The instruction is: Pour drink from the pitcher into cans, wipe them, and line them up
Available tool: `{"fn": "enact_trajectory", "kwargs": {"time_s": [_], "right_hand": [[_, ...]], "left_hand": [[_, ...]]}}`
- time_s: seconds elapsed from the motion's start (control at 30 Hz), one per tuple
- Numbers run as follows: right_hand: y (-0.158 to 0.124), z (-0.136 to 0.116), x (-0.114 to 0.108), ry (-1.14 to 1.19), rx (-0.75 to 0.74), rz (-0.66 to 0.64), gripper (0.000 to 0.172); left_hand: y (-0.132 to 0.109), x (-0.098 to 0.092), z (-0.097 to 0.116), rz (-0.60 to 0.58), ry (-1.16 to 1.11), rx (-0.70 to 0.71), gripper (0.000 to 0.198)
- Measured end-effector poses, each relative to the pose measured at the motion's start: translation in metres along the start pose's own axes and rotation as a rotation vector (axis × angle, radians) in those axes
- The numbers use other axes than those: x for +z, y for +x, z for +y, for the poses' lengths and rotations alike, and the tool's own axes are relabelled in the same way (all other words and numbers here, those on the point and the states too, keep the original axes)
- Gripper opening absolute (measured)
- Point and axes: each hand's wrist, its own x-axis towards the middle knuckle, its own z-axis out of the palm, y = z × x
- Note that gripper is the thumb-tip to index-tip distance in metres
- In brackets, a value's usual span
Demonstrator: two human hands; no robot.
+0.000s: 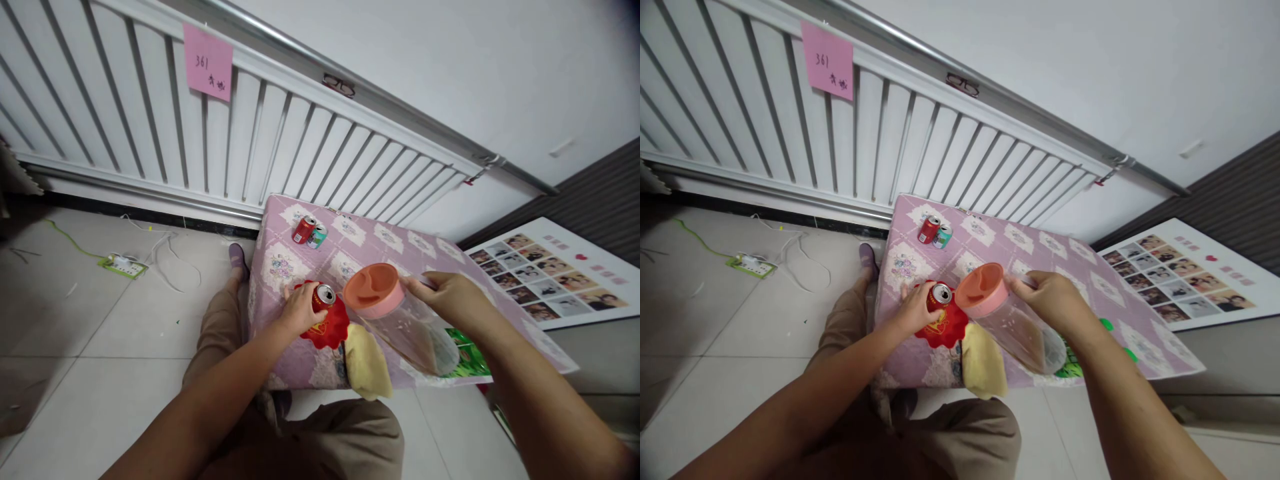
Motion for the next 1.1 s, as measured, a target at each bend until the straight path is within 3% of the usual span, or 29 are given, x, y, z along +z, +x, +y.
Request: {"fn": "enact_trajectory", "kwargs": {"time_s": [0.33,1.1], "right_hand": [[0.0007,-0.0022,-0.0019,0.001,0.019,-0.009,0.065],[-0.002,-0.0088,-0.0075,-0.031,0.046,-0.032,0.061]], "left_hand": [[0.0003,-0.0004,-0.0003,-0.009,0.002,-0.001,0.069],[0.0001,-0.0048,0.0028,-0.027,-0.014,-0.007,0.067]]}}
